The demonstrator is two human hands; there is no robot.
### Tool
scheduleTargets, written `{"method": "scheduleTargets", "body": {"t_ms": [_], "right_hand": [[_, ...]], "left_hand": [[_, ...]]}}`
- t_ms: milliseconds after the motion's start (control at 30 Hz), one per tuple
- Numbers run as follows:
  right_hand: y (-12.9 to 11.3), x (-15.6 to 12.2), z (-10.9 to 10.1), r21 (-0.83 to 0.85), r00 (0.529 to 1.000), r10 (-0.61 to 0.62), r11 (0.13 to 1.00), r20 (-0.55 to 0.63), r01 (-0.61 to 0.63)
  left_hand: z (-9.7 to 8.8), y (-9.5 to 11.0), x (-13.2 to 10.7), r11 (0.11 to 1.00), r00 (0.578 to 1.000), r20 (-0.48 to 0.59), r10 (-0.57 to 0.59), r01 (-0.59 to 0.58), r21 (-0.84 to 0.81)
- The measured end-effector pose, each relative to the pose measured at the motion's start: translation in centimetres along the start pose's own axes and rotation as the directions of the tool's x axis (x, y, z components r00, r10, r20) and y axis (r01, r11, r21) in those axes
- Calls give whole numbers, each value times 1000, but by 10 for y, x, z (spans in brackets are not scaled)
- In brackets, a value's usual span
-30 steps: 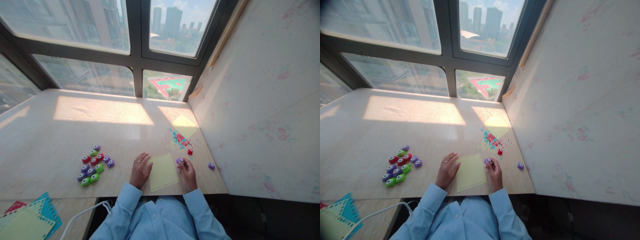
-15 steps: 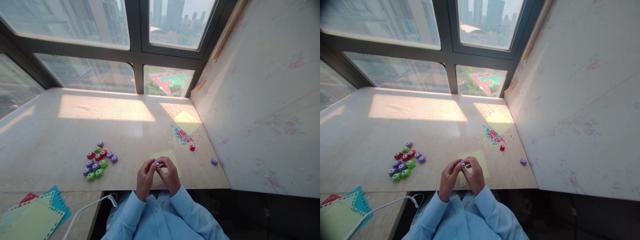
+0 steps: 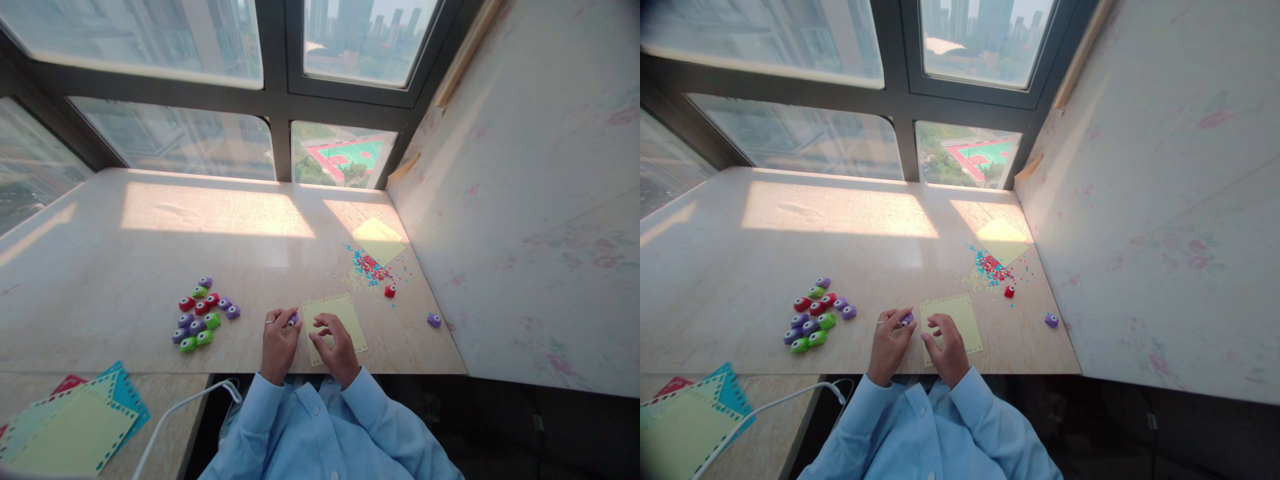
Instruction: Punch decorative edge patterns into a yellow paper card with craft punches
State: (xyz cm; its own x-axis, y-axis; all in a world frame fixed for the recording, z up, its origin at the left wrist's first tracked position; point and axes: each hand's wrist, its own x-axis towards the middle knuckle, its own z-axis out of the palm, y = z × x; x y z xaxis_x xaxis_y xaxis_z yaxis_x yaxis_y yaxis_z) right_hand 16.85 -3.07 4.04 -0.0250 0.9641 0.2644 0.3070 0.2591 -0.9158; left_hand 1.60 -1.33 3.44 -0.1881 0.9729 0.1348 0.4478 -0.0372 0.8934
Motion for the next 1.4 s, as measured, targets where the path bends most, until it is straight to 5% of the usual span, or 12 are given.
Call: {"method": "scheduleTargets", "body": {"t_ms": [100, 300, 467, 933, 1200, 1400], "right_hand": [[10, 4, -17, -93, 994, 48, 994, -103, -58], [34, 13, -62, -179, 926, 207, 945, -316, -272], [48, 9, -85, 86, 832, 510, 859, -217, -504], [33, 6, -78, 361, 780, 623, 741, -57, -566], [10, 12, -79, 603, 698, 715, 539, 41, -587], [15, 19, -74, 443, 715, 693, 614, 93, -653]], "left_hand": [[-6, -14, 8, 971, 987, 19, 157, -158, 179], [0, -32, 13, 924, 961, 102, 257, -275, 266], [4, -32, 15, 882, 945, 164, 282, -322, 343], [2, -23, 16, 824, 922, 255, 290, -376, 423], [2, -26, 16, 812, 918, 242, 313, -392, 433], [3, -28, 16, 811, 915, 233, 329, -401, 426]]}}
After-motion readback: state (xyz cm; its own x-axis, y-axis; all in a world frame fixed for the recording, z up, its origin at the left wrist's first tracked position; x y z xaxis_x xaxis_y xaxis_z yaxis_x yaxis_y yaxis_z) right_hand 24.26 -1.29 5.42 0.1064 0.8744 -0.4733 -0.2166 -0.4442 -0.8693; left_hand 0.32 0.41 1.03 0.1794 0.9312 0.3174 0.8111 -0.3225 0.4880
